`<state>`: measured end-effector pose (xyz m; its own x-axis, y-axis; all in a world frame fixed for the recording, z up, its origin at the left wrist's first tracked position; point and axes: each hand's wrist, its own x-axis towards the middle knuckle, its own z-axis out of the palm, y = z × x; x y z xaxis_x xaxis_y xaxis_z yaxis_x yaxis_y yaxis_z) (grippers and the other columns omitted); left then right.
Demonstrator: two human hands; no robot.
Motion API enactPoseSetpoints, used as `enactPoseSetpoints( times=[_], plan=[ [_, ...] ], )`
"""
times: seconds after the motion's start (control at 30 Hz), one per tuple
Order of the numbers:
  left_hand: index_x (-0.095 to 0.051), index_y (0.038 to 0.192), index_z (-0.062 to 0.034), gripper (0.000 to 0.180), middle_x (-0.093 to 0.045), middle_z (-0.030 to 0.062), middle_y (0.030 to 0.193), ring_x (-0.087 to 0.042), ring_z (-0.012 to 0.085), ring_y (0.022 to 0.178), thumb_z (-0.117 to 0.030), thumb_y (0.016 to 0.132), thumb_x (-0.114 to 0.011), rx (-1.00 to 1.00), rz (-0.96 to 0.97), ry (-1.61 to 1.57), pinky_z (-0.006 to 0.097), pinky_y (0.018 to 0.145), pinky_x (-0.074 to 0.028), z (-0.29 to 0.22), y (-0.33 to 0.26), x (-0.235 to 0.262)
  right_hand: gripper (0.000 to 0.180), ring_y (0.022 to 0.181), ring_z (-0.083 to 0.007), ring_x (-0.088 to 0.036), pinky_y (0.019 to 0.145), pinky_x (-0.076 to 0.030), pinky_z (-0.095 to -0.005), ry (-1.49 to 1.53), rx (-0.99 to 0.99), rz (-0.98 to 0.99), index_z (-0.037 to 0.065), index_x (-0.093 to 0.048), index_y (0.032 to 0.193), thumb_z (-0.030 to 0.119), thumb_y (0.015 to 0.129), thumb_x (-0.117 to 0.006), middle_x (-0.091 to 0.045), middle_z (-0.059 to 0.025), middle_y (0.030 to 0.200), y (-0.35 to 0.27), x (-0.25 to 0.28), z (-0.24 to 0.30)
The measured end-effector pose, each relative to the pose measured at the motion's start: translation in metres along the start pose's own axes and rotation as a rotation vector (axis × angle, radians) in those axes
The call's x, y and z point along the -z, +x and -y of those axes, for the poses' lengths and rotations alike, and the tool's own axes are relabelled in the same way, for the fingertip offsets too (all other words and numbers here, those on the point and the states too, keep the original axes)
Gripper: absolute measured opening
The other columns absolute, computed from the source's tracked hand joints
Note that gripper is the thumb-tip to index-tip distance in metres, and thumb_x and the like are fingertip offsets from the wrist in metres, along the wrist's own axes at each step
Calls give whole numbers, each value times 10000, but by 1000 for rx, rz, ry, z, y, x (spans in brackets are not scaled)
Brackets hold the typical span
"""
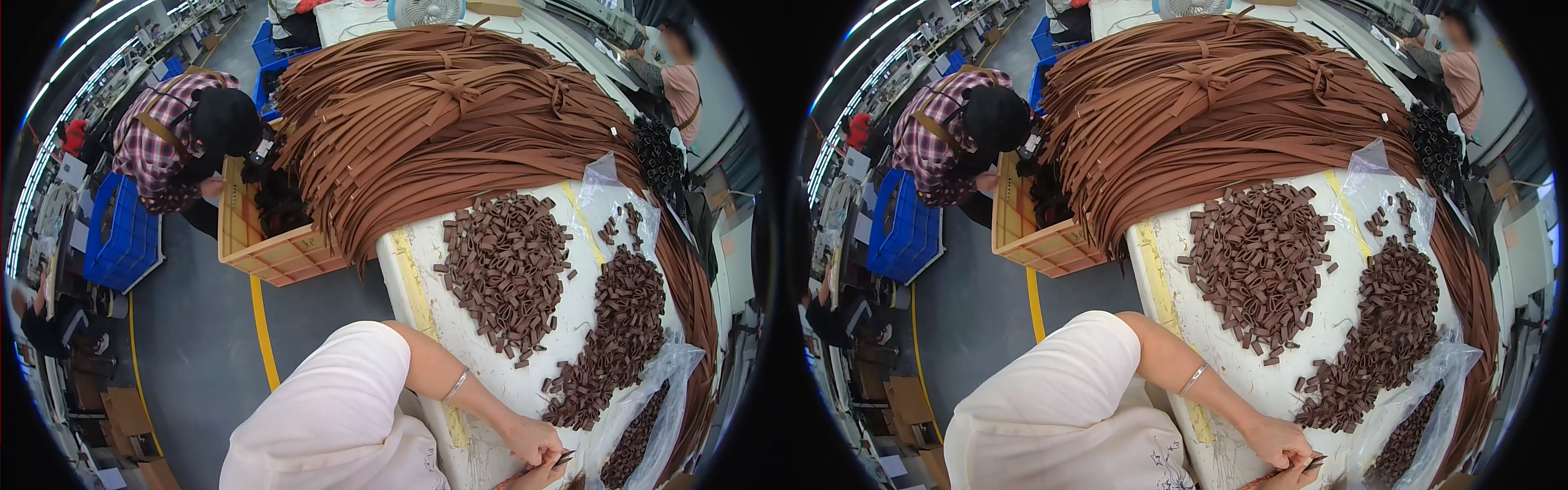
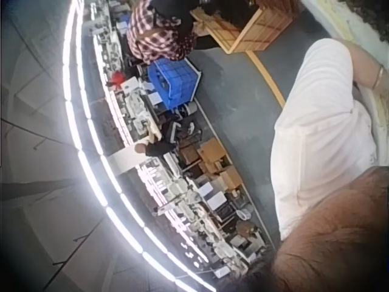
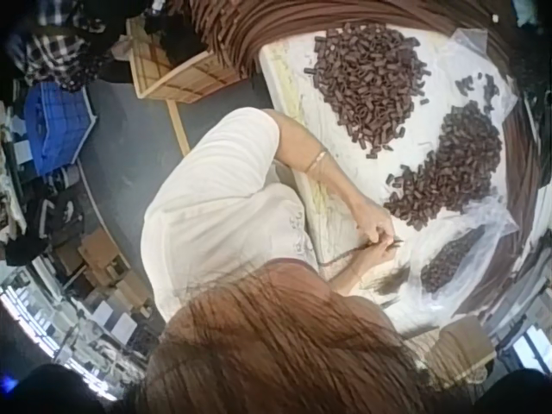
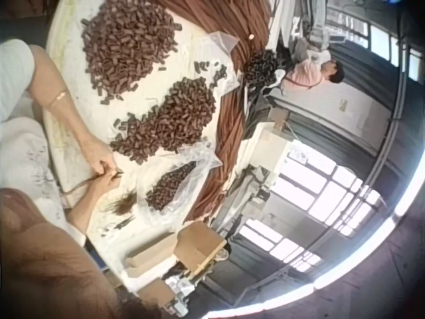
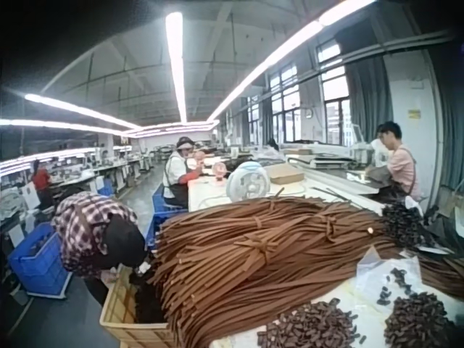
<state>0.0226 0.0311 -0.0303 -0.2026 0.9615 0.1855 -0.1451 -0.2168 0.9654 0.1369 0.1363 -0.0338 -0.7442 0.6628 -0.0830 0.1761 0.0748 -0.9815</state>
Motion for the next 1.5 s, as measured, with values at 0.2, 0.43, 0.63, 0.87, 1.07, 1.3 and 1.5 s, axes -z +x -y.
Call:
enactPoseSetpoints(
  times=[0.2, 0.43, 0.63, 0.87, 1.07, 1.3, 1.5],
  plan=[
    [-535, 720, 0, 75, -545, 59, 558, -497, 136, 489, 10, 645, -533, 1, -40, -37, 285, 459, -374, -2, -1, -3, 213, 723, -157, -534, 615, -442, -248, 0, -78, 37, -43, -525, 903, 162, 855, -500, -561, -90, 839, -1, -1, 3],
    [-537, 728, -5, 68, -528, 57, 550, -483, 118, 498, -11, 660, -532, -14, -58, 6, 279, 468, -365, -5, -7, -3, 262, 711, -133, -513, 604, -431, -240, -42, -40, 46, -24, -526, 853, 238, 849, -529, -548, -65, 812, -1, -2, -3],
    [-551, 803, -25, 104, -514, 48, 576, -455, 104, 504, -37, 702, -529, -99, -97, 112, 267, 485, -365, -24, -9, 10, 149, 657, -94, -476, 554, -384, -216, -252, 177, 61, -11, -492, 782, 132, 823, -485, -509, -49, 678, -1, -12, 14],
    [-498, 957, -18, 156, -547, 10, 711, -472, 40, 554, 4, 803, -484, 269, -181, 20, 183, 491, -393, -33, -5, 11, 182, 470, -216, -468, 463, -371, -321, -215, 230, 128, 20, -541, 778, 192, 822, -504, -499, -142, 572, 13, -4, 15],
    [-498, 933, -10, 141, -527, 28, 679, -470, 81, 511, -1, 793, -490, 286, -271, -36, 197, 448, -373, -33, -7, 4, 312, 523, -353, -491, 485, -366, -423, -225, 308, 77, 32, -482, 710, 317, 838, -468, -476, -173, 522, 13, -6, 16],
    [-496, 907, -6, 123, -493, 8, 659, -445, 64, 493, -62, 798, -502, 203, -258, 63, 181, 414, -354, -30, -7, -6, 305, 539, -369, -501, 507, -374, -454, -216, 375, 4, 52, -484, 703, 326, 837, -459, -496, -166, 522, 10, -11, 10],
    [-480, 906, -2, 120, -487, 23, 655, -430, 67, 493, -67, 806, -497, 148, -217, 231, 186, 429, -347, -28, -13, -5, 258, 516, -371, -494, 484, -372, -434, -183, 426, 12, 48, -480, 732, 287, 828, -487, -483, -165, 516, 9, -10, 14]
  ],
)
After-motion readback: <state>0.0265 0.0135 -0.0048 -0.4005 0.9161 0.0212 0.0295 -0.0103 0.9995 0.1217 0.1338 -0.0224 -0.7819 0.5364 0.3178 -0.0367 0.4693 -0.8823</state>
